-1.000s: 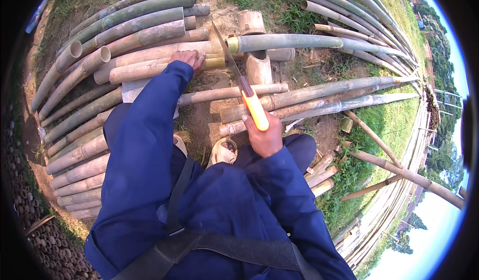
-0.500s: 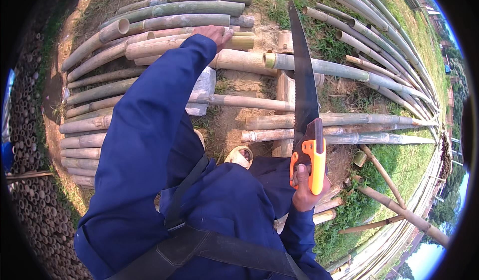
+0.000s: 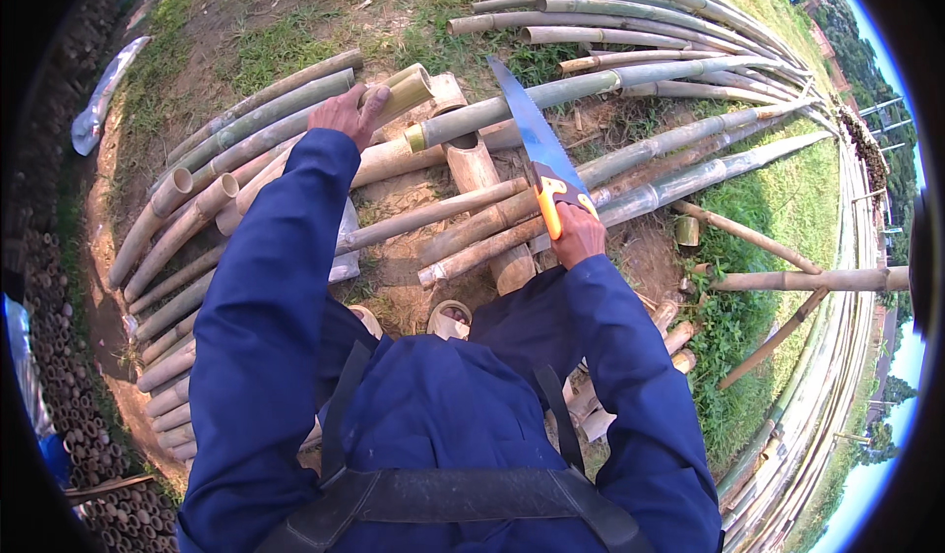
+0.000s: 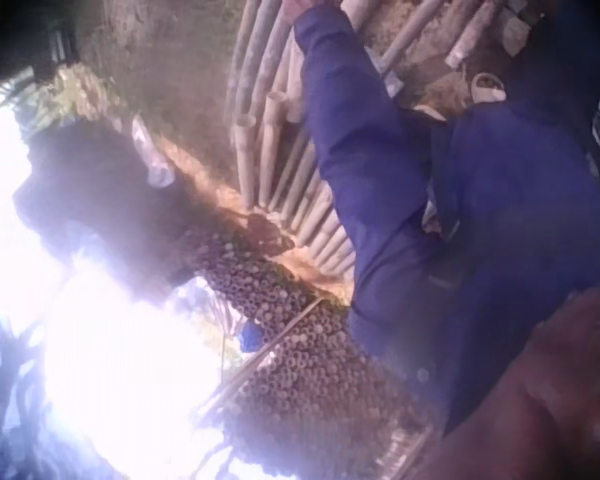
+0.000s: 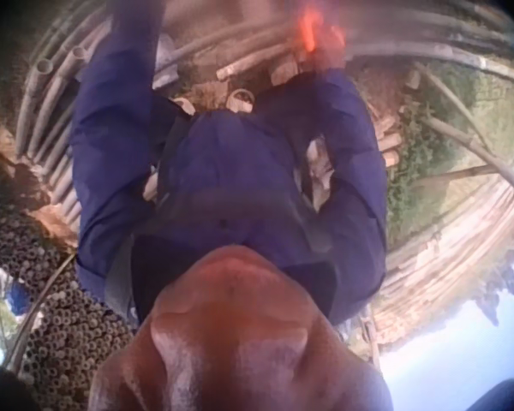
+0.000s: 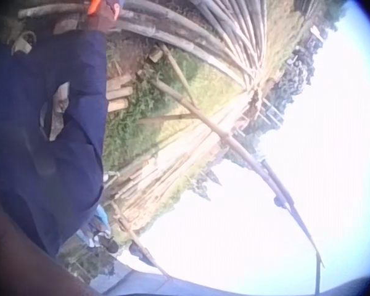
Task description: The person uses a hand saw to cut bamboo poles into shorter sections. They repeatedly position a pole on a support, saw through it, and move the cut piece aside. The work continues with multiple poles in an outdoor area.
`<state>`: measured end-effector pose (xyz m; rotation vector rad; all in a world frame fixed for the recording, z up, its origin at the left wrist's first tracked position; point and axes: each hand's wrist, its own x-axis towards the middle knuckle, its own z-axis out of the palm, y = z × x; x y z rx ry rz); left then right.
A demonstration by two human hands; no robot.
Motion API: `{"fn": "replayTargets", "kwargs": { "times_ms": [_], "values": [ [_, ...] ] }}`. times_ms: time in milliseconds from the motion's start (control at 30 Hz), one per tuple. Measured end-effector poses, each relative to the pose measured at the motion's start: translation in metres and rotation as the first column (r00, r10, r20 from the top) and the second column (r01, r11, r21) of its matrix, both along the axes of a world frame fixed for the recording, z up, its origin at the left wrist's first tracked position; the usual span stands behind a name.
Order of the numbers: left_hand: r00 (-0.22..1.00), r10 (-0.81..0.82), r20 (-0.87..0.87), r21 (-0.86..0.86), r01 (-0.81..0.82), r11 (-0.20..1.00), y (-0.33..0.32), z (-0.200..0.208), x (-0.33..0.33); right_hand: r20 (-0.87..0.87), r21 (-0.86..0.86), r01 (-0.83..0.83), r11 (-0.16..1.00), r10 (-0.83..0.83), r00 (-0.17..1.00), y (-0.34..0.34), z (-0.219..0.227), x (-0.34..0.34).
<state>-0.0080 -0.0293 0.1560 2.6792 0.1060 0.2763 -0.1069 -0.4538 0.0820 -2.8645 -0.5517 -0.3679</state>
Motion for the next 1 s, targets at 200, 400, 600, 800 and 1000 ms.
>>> {"fn": "replayTargets", "kwargs": {
  "times_ms": [200,400,600,800,1000],
  "values": [
    [0.96,-0.278,-0.035,0.177,0.28,0.943,-0.057,0.012,0.001,-0.24,0.083,0.064,0.995,-0.042,0.97,0.022,0.036,-0.017],
    [0.69,-0.714,0.121,0.244,0.677,0.695,-0.192,0.026,-0.004,-0.497,0.814,0.541,-0.211,0.227,0.837,0.014,0.102,-0.036],
    [0.195,-0.917,0.348,0.374,0.869,0.326,-0.347,0.052,-0.069,-0.387,0.894,0.291,-0.34,-0.262,0.884,-0.059,0.111,-0.145],
    [0.038,-0.802,0.596,0.217,0.954,0.206,-0.463,0.053,-0.177,-0.315,0.928,0.04,-0.37,-0.722,0.616,-0.124,0.107,-0.295],
    [0.256,-0.91,0.327,0.239,0.909,0.342,-0.422,-0.005,-0.146,-0.313,0.918,-0.141,-0.372,-0.894,0.32,-0.156,0.041,-0.371]
  ]
}}
